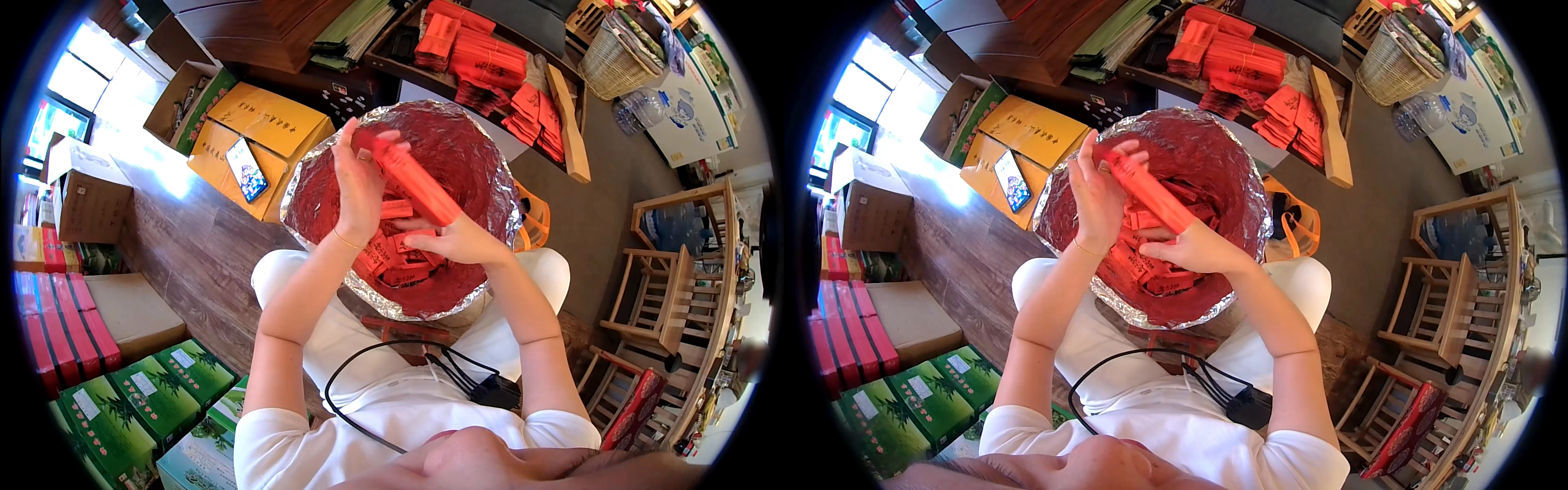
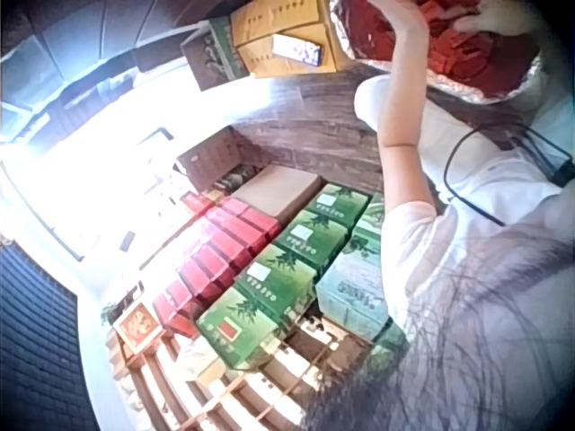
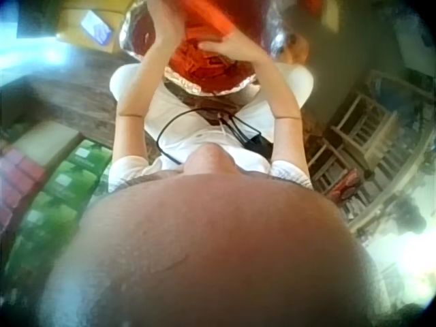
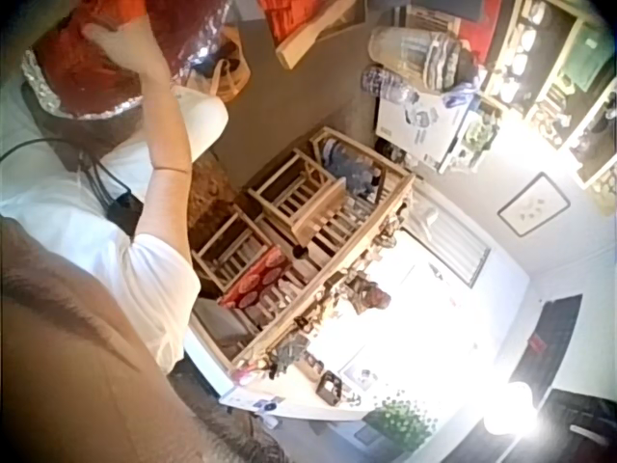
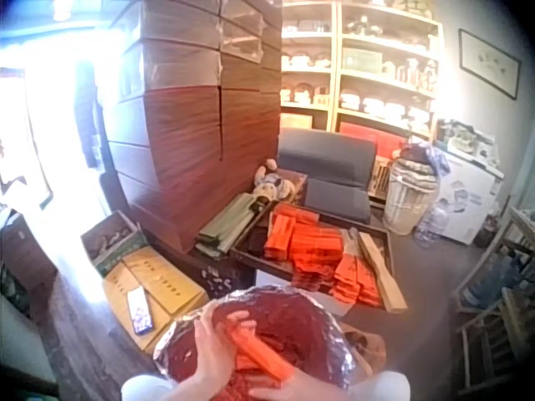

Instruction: The person sits cross-legged and repeatedly folds small red paper packets by hand. They use a wooden block to press and crease the packets, then place the finished items into a foil-lined bowl on their lap.

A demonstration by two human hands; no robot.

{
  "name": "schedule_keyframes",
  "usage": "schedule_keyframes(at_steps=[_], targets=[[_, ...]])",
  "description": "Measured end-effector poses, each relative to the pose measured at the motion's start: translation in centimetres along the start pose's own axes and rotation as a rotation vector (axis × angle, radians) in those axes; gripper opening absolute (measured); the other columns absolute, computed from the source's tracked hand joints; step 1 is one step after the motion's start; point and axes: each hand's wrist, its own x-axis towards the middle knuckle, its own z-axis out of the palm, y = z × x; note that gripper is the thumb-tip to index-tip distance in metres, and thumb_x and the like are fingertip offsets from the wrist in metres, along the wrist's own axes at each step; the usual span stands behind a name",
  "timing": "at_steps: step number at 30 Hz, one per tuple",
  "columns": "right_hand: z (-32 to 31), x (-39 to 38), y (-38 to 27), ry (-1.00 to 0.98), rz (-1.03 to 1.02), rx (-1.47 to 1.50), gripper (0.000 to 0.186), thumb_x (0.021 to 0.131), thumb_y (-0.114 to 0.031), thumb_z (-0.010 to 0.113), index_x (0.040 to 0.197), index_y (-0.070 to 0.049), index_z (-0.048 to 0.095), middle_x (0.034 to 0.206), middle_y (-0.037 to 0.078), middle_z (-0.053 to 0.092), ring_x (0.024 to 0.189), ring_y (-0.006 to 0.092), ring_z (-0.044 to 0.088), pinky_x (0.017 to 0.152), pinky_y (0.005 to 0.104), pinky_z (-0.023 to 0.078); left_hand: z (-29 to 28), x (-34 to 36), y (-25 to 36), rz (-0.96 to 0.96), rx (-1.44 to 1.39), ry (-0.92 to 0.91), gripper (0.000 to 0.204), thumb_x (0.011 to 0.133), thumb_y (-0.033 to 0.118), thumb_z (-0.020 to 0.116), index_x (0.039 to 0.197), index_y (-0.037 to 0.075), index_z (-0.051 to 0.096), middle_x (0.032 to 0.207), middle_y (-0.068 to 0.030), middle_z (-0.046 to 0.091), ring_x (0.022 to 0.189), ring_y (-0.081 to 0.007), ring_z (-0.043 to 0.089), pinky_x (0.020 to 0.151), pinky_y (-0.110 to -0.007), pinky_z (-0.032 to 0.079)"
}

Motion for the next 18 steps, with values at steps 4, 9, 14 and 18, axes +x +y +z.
schedule_keyframes(at_steps=[4,9,14,18], targets=[[-0.5,-0.2,1.2,-0.271,0.006,1.020,0.072,0.086,0.005,0.056,0.149,-0.007,0.022,0.149,0.007,0.036,0.137,0.0204,0.036,0.116,0.0526,0.027,0.9,0.3,0.6,-0.020,-0.188,-0.078,0.073,0.093,0.068,0.028,0.145,0.017,0.030,0.133,-0.0194,0.050,0.120,-0.0309,0.051,0.105,-0.048,0.040],[0.7,0.6,1.7,-0.206,-0.035,0.948,0.078,0.083,0.001,0.059,0.149,-0.006,0.020,0.149,0.009,0.035,0.139,0.0233,0.033,0.118,0.0485,0.022,-2.2,1.1,-0.2,-0.006,-0.354,-0.163,0.065,0.095,0.065,0.032,0.127,0.010,0.045,0.096,-0.0084,0.059,0.087,-0.0207,0.057,0.088,-0.039,0.048],[0.1,0.9,1.7,-0.056,-0.402,-0.805,0.071,0.079,-0.001,0.060,0.144,-0.002,0.031,0.144,0.018,0.039,0.134,0.0331,0.038,0.112,0.0409,0.032,-1.7,1.2,0.3,-0.072,-0.252,0.190,0.059,0.097,0.061,0.029,0.118,0.009,0.049,0.084,-0.0066,0.055,0.078,-0.0205,0.054,0.081,-0.039,0.049],[-0.3,1.4,3.1,0.054,-0.390,-0.854,0.056,0.080,-0.001,0.062,0.134,-0.004,0.044,0.130,0.021,0.050,0.122,0.0379,0.048,0.101,0.0409,0.041,0.5,-0.3,-0.8,-0.070,-0.124,0.212,0.057,0.098,0.059,0.028,0.119,0.011,0.050,0.082,-0.0070,0.056,0.077,-0.0217,0.056,0.080,-0.040,0.050]])
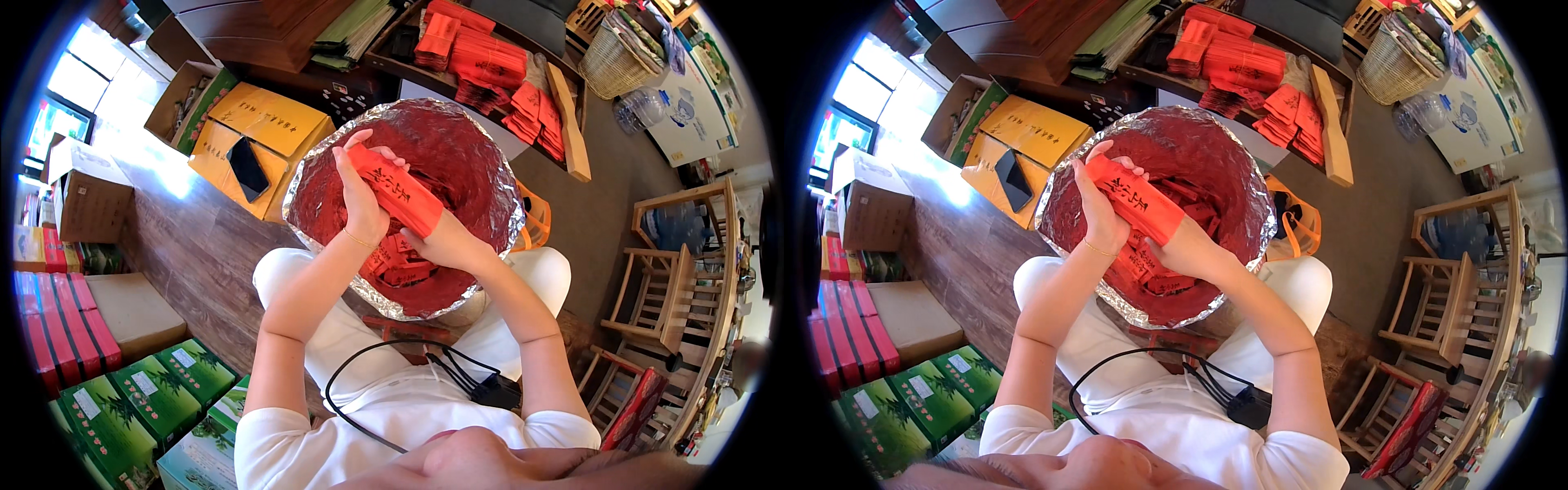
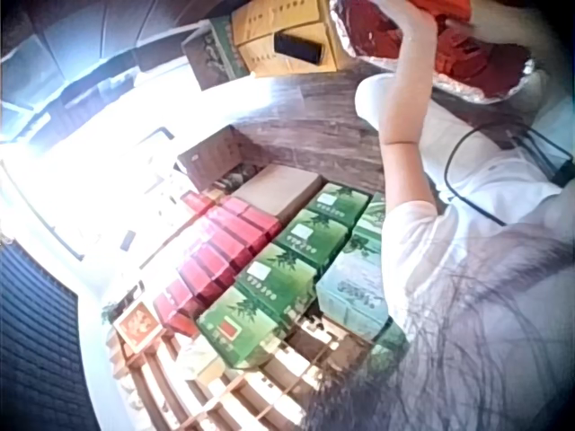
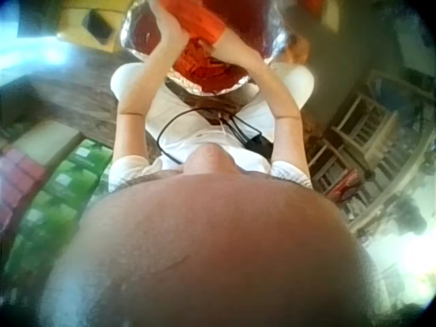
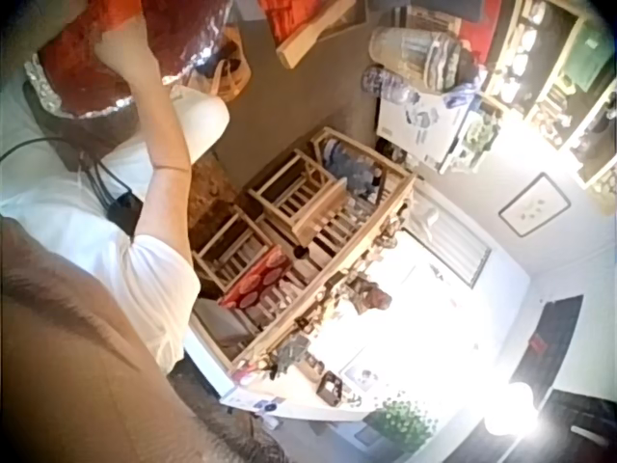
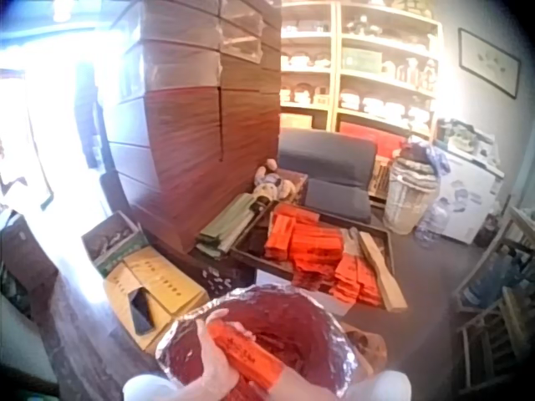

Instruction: The person sits cross-legged and repeatedly folds small red paper packets by hand. They use a wooden block to press and crease the packets, then place the finished items into a foil-lined bowl on their lap.

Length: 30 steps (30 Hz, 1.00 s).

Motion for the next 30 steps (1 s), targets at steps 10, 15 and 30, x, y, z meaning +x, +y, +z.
schedule_keyframes(at_steps=[10,15,30], targets=[[-1.5,-0.7,-1.4,-0.031,0.030,-0.002,0.056,0.079,0.000,0.062,0.132,-0.004,0.046,0.125,0.021,0.053,0.117,0.0410,0.049,0.098,0.0426,0.043,0.0,-0.6,-1.1,-0.032,-0.016,0.083,0.052,0.099,0.053,0.036,0.132,0.014,0.043,0.095,-0.0083,0.058,0.088,-0.0239,0.060,0.087,-0.045,0.052],[-9.3,-1.8,-1.7,-0.057,0.126,0.303,0.044,0.086,-0.004,0.060,0.129,-0.002,0.053,0.129,0.016,0.057,0.119,0.0244,0.055,0.100,0.0352,0.043,-2.2,2.0,1.0,0.031,-0.050,0.199,0.050,0.101,0.050,0.030,0.124,0.010,0.049,0.091,-0.0090,0.057,0.085,-0.0259,0.058,0.090,-0.045,0.050],[-30.4,-1.7,24.2,0.600,1.036,-0.494,0.054,0.072,-0.018,0.073,0.119,0.002,0.055,0.098,0.015,0.065,0.084,0.0227,0.064,0.068,0.0364,0.050,-2.6,3.0,2.0,0.137,-0.068,0.082,0.046,0.102,0.046,0.028,0.117,0.007,0.048,0.097,-0.0125,0.062,0.093,-0.0304,0.063,0.088,-0.044,0.050]])
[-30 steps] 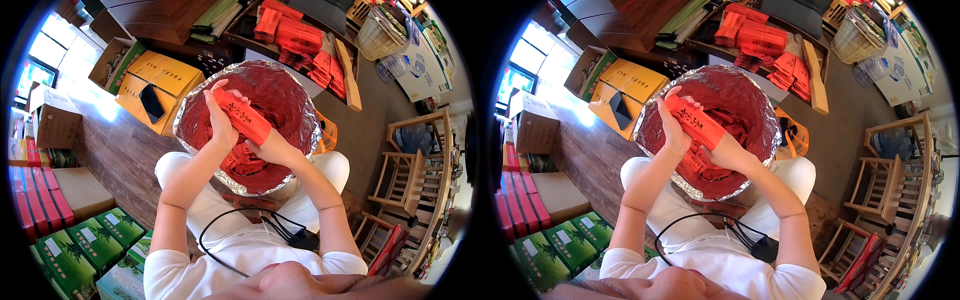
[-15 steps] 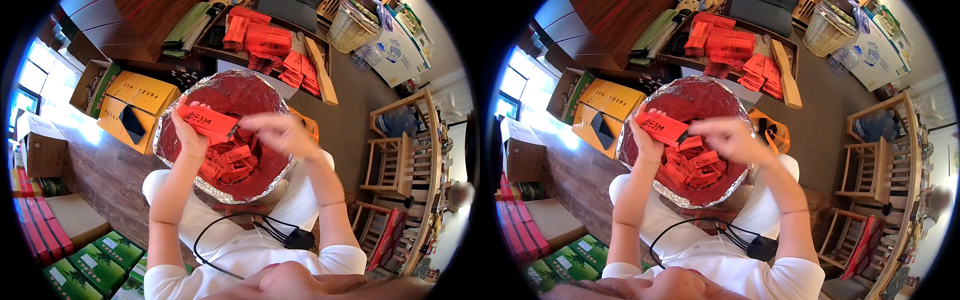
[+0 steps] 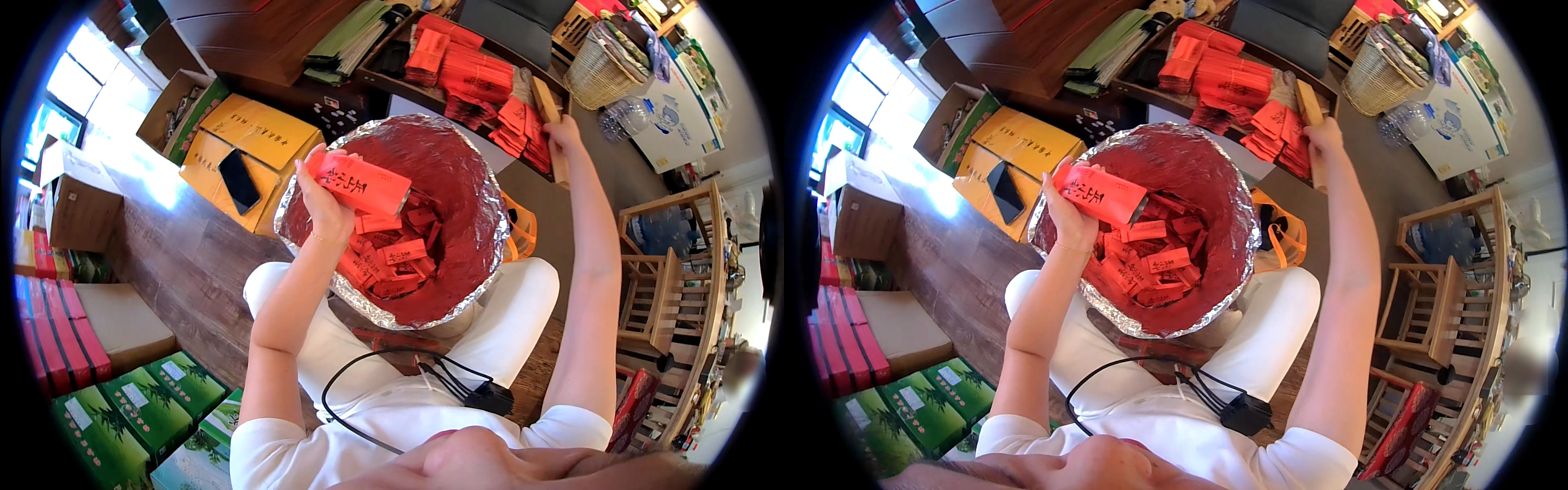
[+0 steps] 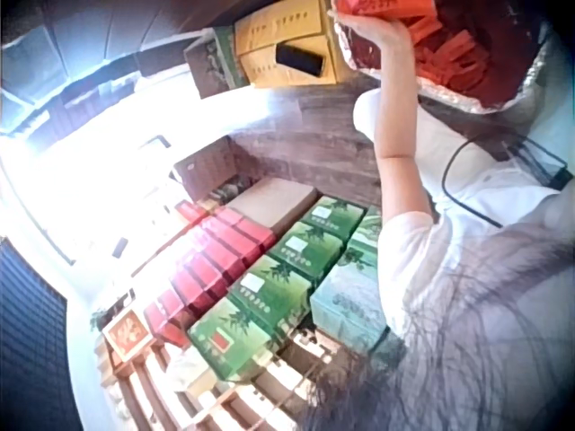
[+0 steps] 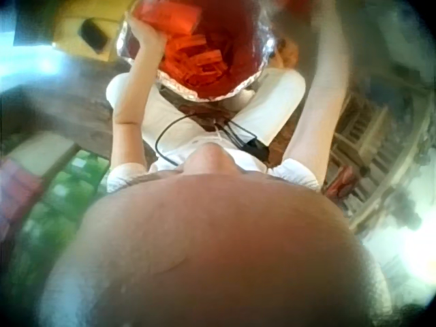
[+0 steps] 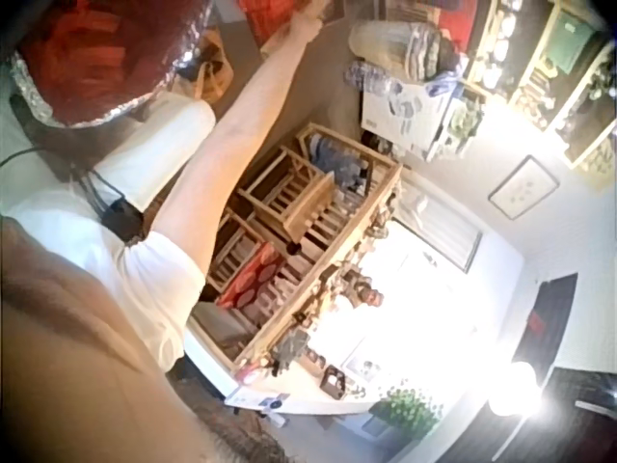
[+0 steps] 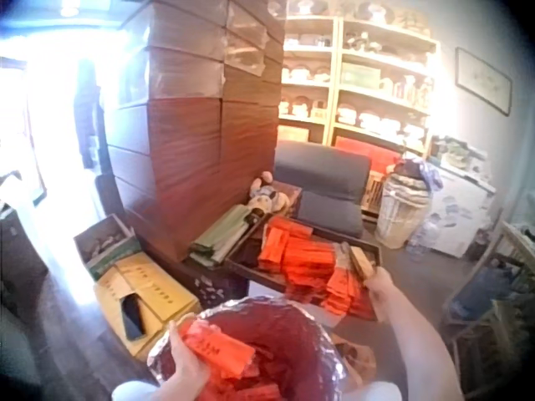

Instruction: The person sits cross-legged and repeatedly folds small red paper packets by hand. They use a wooden block to press and crease the packets, then place the finished items into a foil-lined bowl on their lap.

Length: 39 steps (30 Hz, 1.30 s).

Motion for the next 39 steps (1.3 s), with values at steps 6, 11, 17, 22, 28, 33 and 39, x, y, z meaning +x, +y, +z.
schedule_keyframes(at_steps=[6,11,17,22,28,33,39], targets=[[-3.8,-7.2,-4.8,0.183,-0.335,0.224,0.041,0.074,-0.019,0.067,0.110,0.001,0.059,0.091,0.016,0.067,0.085,0.0258,0.066,0.074,0.0350,0.051,-1.1,0.2,2.3,0.116,-0.034,0.042,0.039,0.103,0.042,0.028,0.119,0.010,0.045,0.096,-0.0128,0.061,0.091,-0.0296,0.063,0.088,-0.044,0.051],[-6.5,-24.8,-10.1,-0.113,-0.405,0.378,0.036,0.076,-0.007,0.062,0.111,-0.006,0.054,0.087,0.016,0.067,0.077,0.0283,0.067,0.067,0.0322,0.047,-0.6,-0.1,3.2,0.168,-0.093,0.068,0.036,0.102,0.040,0.030,0.115,0.011,0.048,0.093,-0.0116,0.059,0.090,-0.0299,0.062,0.088,-0.045,0.051],[-2.2,-32.7,-10.1,-0.163,-0.685,0.025,0.043,0.068,-0.009,0.073,0.106,-0.009,0.051,0.084,0.018,0.066,0.079,0.0399,0.064,0.066,0.0461,0.049,-0.4,-0.1,3.3,0.257,-0.063,0.015,0.034,0.101,0.040,0.033,0.109,0.011,0.050,0.093,-0.0106,0.059,0.090,-0.0306,0.061,0.089,-0.046,0.050],[-0.3,-32.9,-9.7,-0.150,-0.639,-0.066,0.044,0.069,-0.009,0.071,0.107,-0.009,0.048,0.081,0.019,0.065,0.077,0.0401,0.063,0.066,0.0484,0.049,-0.4,0.0,3.3,0.279,-0.089,0.022,0.034,0.101,0.040,0.034,0.108,0.011,0.050,0.092,-0.0101,0.059,0.088,-0.0305,0.061,0.090,-0.047,0.049],[-0.4,-33.3,-10.2,-0.181,-0.654,-0.109,0.042,0.070,-0.007,0.070,0.105,-0.009,0.049,0.081,0.018,0.065,0.077,0.0397,0.063,0.066,0.0486,0.048,-0.4,0.1,3.2,0.332,-0.029,0.049,0.032,0.101,0.039,0.033,0.109,0.012,0.048,0.092,-0.0099,0.058,0.086,-0.0296,0.060,0.090,-0.046,0.049],[-1.0,-32.7,-9.9,-0.297,-0.770,-0.144,0.040,0.069,-0.004,0.068,0.103,-0.008,0.048,0.084,0.016,0.065,0.080,0.0384,0.063,0.064,0.0474,0.047,0.0,-0.9,2.6,0.378,0.070,-0.064,0.032,0.101,0.038,0.035,0.109,0.011,0.049,0.096,-0.0103,0.059,0.090,-0.0285,0.061,0.090,-0.045,0.049],[1.2,-32.1,-12.1,-0.215,-0.838,0.048,0.041,0.066,0.002,0.067,0.102,-0.008,0.052,0.085,0.018,0.063,0.081,0.0401,0.061,0.066,0.0470,0.046,2.0,-5.6,-1.2,0.397,0.236,-0.302,0.028,0.103,0.030,0.038,0.120,0.007,0.041,0.110,-0.0135,0.057,0.096,-0.0208,0.058,0.089,-0.036,0.046]])
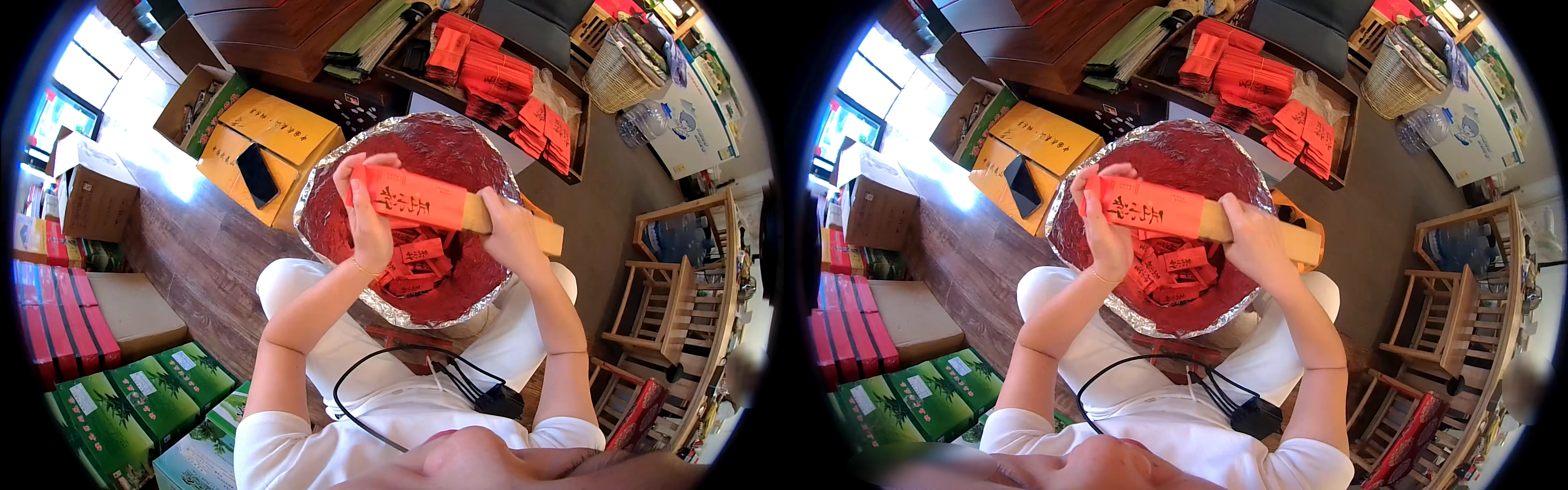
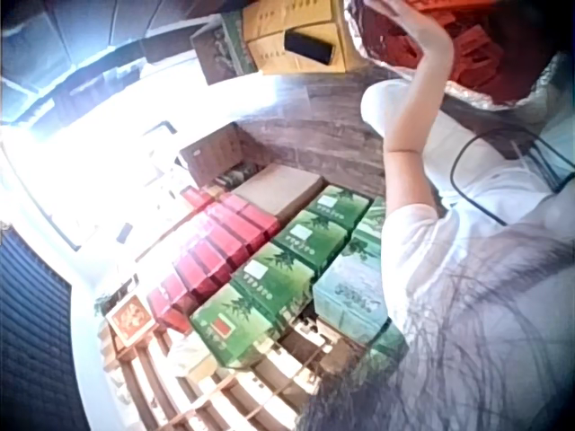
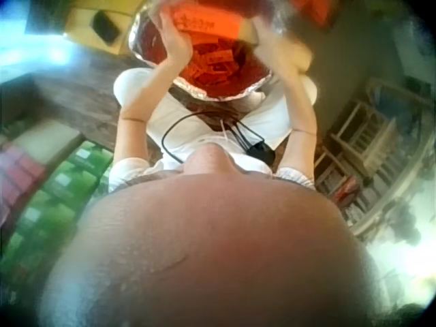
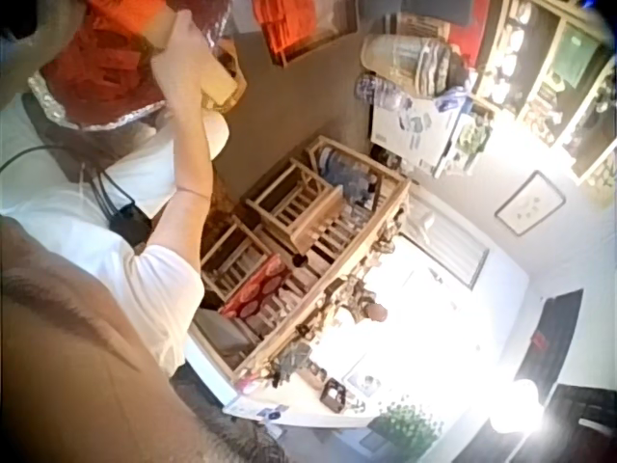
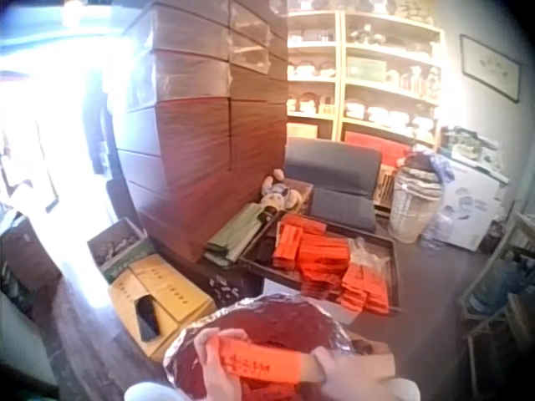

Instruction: The person sits cross-legged and repeatedly folds small red paper packets by hand. They use a wooden block to press and crease the packets, then place the finished items into a foil-lined bowl on their lap.

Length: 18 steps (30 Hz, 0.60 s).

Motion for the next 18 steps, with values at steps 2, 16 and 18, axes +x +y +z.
schedule_keyframes(at_steps=[2,16,18], targets=[[-0.3,0.5,0.4,0.086,0.004,-0.066,0.042,0.062,0.006,0.066,0.100,-0.008,0.052,0.084,0.016,0.061,0.081,0.0400,0.060,0.067,0.0469,0.046,-0.1,1.3,1.2,0.210,0.477,-0.103,0.026,0.102,0.025,0.043,0.119,0.006,0.044,0.111,-0.0114,0.057,0.098,-0.0169,0.056,0.088,-0.032,0.046],[0.0,0.7,2.8,0.025,-0.045,-0.245,0.045,0.061,0.004,0.065,0.101,-0.008,0.050,0.085,0.012,0.063,0.083,0.0334,0.062,0.069,0.0433,0.048,-5.3,4.3,-0.4,-0.294,0.998,-0.239,0.036,0.098,0.025,0.055,0.073,0.000,0.050,0.053,0.0005,0.042,0.049,-0.0060,0.038,0.046,-0.028,0.032],[0.1,0.6,2.8,-0.011,0.011,-0.241,0.042,0.062,0.002,0.066,0.099,-0.008,0.049,0.084,0.013,0.063,0.081,0.0346,0.063,0.067,0.0450,0.048,-4.3,4.0,0.3,-0.420,0.873,-0.183,0.037,0.098,0.026,0.055,0.071,0.001,0.049,0.053,0.0024,0.041,0.049,-0.0055,0.037,0.046,-0.028,0.031]])
